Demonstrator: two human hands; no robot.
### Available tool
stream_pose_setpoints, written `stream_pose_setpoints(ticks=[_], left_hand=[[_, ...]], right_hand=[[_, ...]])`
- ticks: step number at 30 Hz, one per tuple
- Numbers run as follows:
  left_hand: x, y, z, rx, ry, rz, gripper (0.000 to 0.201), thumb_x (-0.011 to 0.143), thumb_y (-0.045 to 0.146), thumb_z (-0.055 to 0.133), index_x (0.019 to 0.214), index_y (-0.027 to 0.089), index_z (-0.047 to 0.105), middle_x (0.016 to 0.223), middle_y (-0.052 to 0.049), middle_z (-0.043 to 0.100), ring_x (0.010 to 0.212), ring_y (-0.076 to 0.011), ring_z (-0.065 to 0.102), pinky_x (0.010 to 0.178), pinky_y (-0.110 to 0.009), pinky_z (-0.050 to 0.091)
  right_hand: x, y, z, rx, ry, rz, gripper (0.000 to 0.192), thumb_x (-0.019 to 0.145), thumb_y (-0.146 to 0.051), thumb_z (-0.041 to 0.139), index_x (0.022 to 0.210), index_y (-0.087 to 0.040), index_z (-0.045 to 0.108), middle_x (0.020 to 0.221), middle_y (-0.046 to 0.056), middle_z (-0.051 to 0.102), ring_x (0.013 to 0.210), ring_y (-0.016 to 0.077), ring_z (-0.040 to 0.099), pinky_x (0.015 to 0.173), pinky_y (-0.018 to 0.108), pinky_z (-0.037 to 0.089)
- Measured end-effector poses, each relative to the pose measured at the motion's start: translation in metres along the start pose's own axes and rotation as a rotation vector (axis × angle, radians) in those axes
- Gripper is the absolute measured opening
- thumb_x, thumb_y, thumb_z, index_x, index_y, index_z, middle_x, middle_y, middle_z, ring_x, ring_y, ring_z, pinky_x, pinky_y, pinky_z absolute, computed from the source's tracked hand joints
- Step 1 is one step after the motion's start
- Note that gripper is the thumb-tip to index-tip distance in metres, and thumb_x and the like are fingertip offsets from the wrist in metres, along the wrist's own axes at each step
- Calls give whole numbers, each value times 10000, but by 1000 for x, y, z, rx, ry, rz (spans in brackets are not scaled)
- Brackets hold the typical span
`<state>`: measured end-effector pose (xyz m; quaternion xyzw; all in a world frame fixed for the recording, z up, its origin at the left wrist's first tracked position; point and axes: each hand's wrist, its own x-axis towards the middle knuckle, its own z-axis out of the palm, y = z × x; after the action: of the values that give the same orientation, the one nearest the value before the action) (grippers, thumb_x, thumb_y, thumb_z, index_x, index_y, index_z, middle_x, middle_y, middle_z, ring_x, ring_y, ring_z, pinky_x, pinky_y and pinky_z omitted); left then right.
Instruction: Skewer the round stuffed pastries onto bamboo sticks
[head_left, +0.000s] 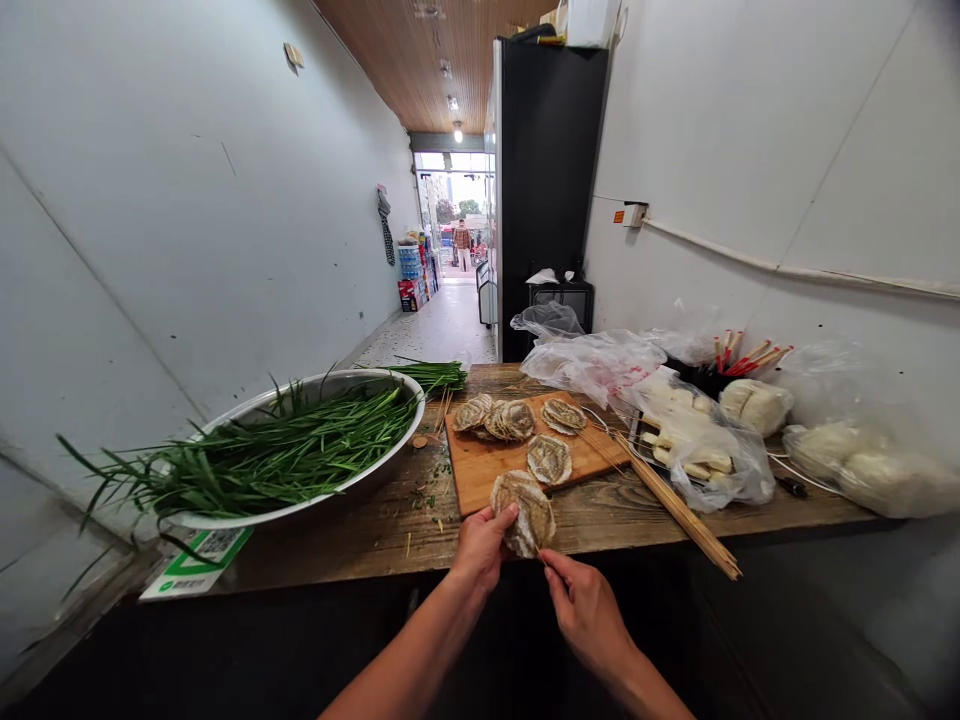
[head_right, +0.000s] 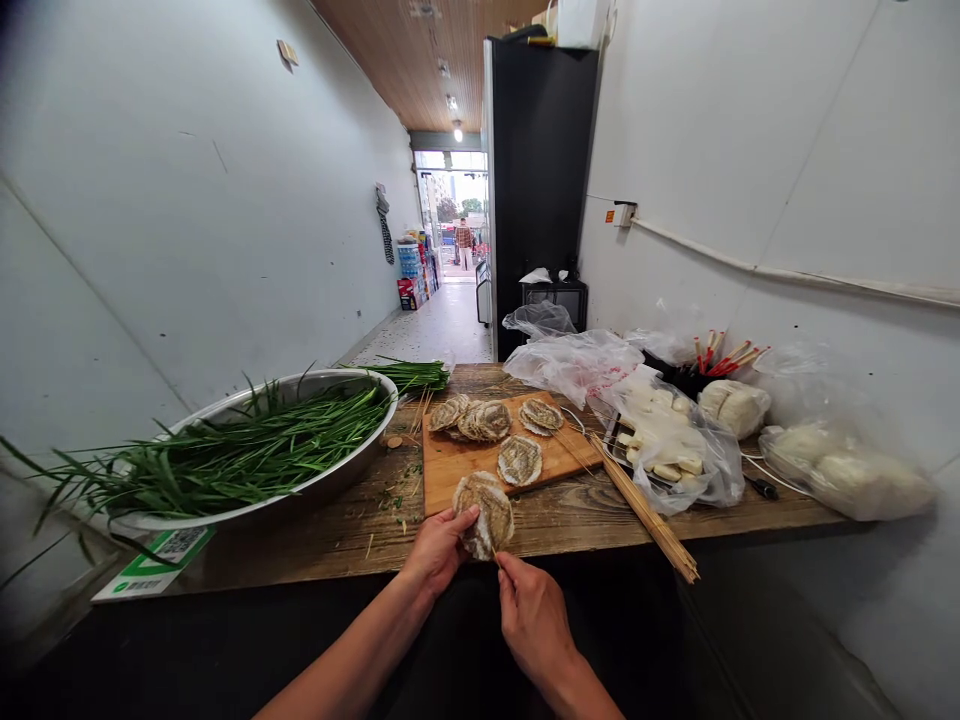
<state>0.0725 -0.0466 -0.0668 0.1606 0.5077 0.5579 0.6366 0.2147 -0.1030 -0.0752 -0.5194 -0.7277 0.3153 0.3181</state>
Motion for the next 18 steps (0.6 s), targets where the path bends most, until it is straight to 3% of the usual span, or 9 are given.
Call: stream_pose_setpoints(ticks=[4,7,10,12,14,16,18], left_hand=[[2,-3,2,-18,28,-16,54,688,81,650,731,73,619,589,-51,640,464,-138,564,449,-266,480],[3,-3,4,-19,47,-26,19,725,62,613,742,69,618,589,-54,640,460,-135,566,450,-257,474],[3,-1,7,-45,52,-12,59,759,45,575,719,71,610,572,-44,632,454,-122,563,445,-234,460],[3,1,9,-84,47,-7,82,762,36,572,698,74,606,576,-41,633,464,-113,567,455,-221,459],[5,2,11,-116,42,-14,76,754,35,584,696,80,607,590,-37,637,476,-111,572,471,-220,468],[6,4,11,-125,41,-27,58,733,41,610,698,87,606,592,-30,636,476,-111,572,478,-222,471],[7,7,9,-110,26,-70,56,714,48,629,701,95,600,591,-27,636,479,-116,575,486,-229,472]], right_hand=[[1,-3,-2,-51,-11,-6,436,873,-233,299,1112,-50,614,1027,170,670,926,235,639,816,322,467],[4,-4,-3,-34,8,0,394,863,-259,326,991,-98,663,901,145,691,831,235,645,747,326,461],[10,-2,-5,258,-12,115,315,820,-353,433,840,-136,660,608,52,620,524,149,566,515,255,416],[14,0,-5,625,-109,287,339,765,-442,504,857,-141,630,444,-52,455,320,72,351,352,206,272],[16,2,-2,946,-203,421,416,707,-509,558,901,-143,606,399,-120,315,268,33,159,299,189,141],[15,4,1,1041,-187,437,454,674,-532,599,905,-141,610,390,-132,282,270,23,132,292,179,115],[13,6,4,897,-62,351,436,683,-520,617,885,-134,645,384,-101,350,288,40,252,305,175,204]])
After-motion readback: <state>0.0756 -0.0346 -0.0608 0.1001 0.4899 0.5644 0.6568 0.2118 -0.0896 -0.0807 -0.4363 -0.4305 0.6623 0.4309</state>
